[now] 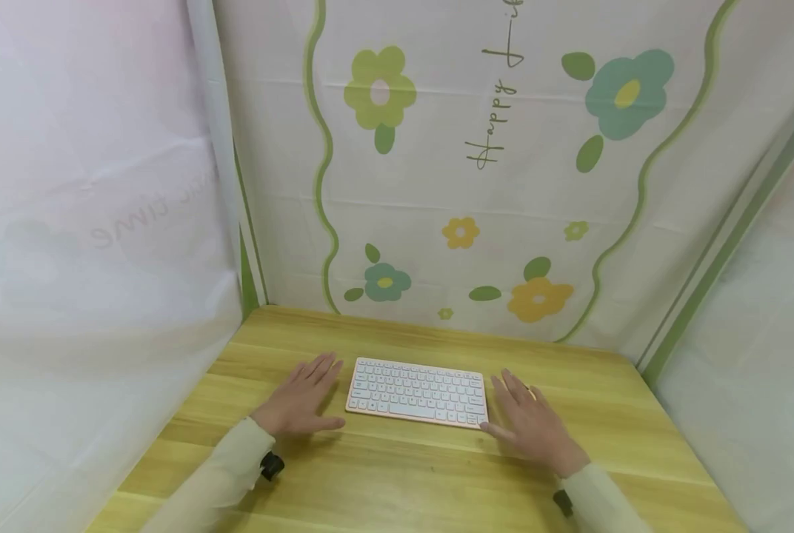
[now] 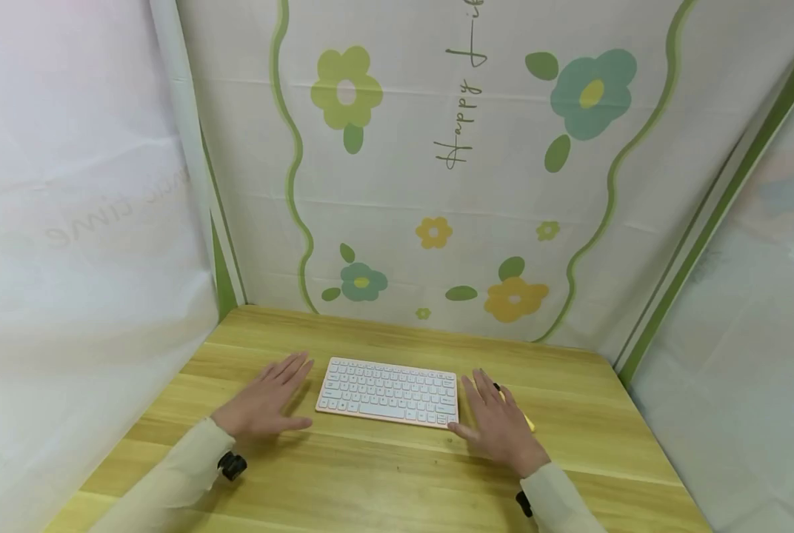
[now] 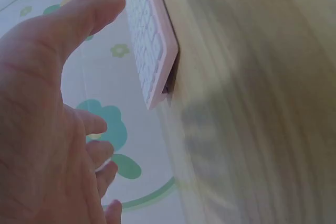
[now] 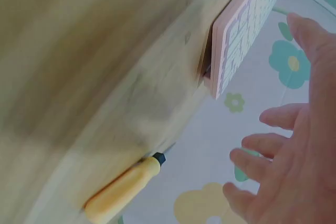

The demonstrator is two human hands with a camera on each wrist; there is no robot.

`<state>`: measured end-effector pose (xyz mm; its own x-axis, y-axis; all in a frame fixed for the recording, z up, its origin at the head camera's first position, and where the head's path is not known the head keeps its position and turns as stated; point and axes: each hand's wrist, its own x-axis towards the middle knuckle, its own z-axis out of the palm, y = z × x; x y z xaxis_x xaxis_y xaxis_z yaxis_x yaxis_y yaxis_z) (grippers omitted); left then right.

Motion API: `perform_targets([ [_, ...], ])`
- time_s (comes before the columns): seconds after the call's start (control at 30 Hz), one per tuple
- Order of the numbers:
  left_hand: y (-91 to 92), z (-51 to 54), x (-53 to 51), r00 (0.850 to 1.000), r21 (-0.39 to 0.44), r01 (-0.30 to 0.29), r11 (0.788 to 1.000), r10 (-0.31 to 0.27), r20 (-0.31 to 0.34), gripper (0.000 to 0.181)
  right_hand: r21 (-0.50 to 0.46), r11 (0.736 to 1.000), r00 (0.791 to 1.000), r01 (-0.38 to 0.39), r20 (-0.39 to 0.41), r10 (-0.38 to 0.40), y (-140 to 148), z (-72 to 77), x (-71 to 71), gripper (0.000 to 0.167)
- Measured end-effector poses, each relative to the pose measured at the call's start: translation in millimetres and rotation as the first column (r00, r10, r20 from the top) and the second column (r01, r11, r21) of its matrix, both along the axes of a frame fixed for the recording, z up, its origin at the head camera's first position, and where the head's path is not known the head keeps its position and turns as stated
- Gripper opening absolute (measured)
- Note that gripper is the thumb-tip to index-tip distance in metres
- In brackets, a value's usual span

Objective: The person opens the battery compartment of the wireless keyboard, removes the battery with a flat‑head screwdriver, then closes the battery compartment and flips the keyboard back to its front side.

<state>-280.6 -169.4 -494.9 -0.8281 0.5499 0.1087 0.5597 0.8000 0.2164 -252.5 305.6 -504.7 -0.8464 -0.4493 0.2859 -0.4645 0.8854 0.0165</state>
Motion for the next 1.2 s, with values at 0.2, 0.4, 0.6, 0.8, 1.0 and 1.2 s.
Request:
perform_targets([
  [0.2,1.3,2.5,-13.2,0.996,0.024,0.044,0.999,-0.045,0.075,0.114,-0.065,0.997,0.994,-0.044,0.096,0.050,5,6.6,-9.5,0.099],
  [0.4,6.2,2.5,-27.1,0.979,0.105,0.068,0.992,-0.087,0.183,0.121,-0.141,0.989,0.965,-0.041,0.253,0.076,9,11.1,-21.9,0.109],
  [0.6,14.5,0.3,-39.1,0.950,0.183,0.079,0.980,-0.130,0.283,0.125,-0.182,0.980,0.939,-0.084,0.314,0.139,9,9.9,-34.7,0.112],
  [0.8,20.2,-6.2,-51.7,0.945,0.177,0.080,0.981,-0.131,0.299,0.131,-0.196,0.977,0.925,-0.083,0.350,0.149,7,6.4,-44.8,0.116],
  [1.0,21.5,-9.3,-57.7,0.936,0.191,0.068,0.979,-0.129,0.328,0.135,-0.202,0.977,0.918,-0.076,0.369,0.147,5,1.9,-53.3,0.123],
  [1.2,24.0,-12.9,-61.9,0.929,0.176,0.065,0.982,-0.124,0.350,0.135,-0.196,0.978,0.916,-0.067,0.376,0.138,4,-2.4,-58.5,0.130],
])
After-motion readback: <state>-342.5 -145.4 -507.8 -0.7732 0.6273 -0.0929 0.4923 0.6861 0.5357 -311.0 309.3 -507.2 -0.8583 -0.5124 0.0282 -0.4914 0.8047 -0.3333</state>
